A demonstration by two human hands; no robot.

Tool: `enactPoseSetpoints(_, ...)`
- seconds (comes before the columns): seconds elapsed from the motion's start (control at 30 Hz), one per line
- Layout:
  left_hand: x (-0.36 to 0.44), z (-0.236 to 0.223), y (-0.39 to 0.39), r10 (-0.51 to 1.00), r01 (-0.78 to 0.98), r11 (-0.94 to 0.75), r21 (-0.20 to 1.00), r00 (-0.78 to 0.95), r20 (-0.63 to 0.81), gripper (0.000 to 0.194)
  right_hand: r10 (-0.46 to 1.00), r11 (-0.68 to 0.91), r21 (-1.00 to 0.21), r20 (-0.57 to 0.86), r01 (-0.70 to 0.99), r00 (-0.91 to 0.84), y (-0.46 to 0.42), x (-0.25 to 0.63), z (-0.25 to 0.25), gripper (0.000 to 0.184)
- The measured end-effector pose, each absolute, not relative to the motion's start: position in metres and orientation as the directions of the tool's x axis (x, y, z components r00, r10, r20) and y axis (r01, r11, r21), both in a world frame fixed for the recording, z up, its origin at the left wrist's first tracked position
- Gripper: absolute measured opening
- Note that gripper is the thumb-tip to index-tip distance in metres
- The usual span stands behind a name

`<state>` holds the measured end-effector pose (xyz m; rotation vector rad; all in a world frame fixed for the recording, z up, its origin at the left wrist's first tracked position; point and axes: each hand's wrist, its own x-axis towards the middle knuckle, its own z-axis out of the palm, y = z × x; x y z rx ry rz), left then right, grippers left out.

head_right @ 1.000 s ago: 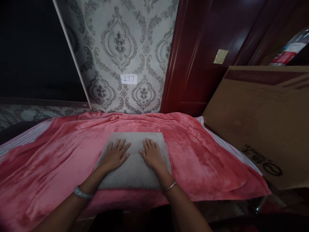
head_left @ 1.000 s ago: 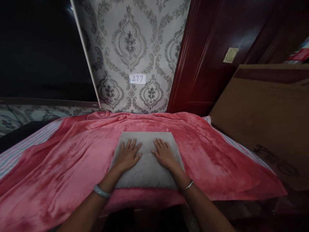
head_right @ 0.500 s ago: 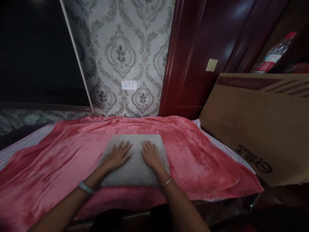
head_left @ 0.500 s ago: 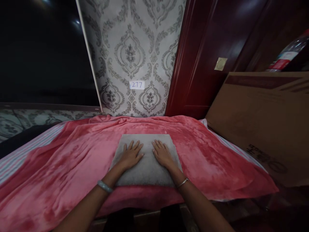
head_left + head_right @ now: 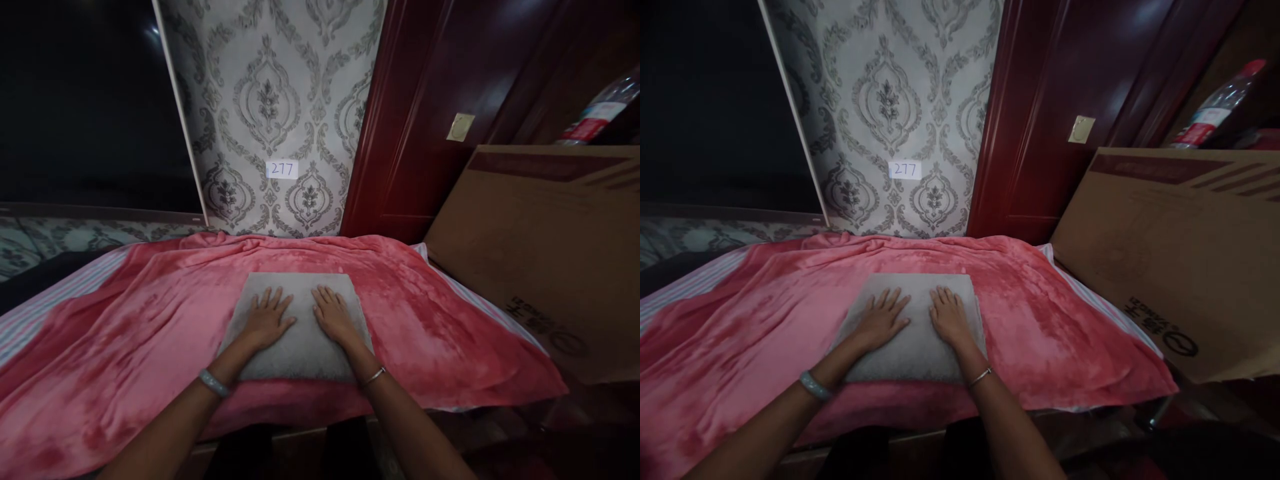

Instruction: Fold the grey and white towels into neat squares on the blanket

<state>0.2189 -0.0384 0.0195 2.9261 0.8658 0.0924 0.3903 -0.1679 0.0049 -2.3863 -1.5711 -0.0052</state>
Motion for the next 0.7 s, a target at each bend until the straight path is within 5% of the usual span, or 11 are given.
enactPoseSetpoints(0.23,0.175,0.018,0.007,0.743,0.739,-0.667,0.098,0.669,0.020,0.066,0.903,-0.369,-0.235,0.139,0.899,0.406,-0.167,0.391,0.006,0.055)
enactPoseSetpoints(0.5,0.180,0.044,0.013,0.745,0.750,-0.656,0.081,0.661,-0.087,0.064,0.900,-0.369,-0.279,0.130,0.887,0.416,-0.162,0.399,0.012,0.055)
enactPoseSetpoints(0.7,0.235,0.068,0.006,0.635,0.632,-0.767,0.108,0.773,-0.008,0.056,0.829,-0.454,-0.303,0.200,0.838,0.522,-0.134,0.430,0.046,0.055)
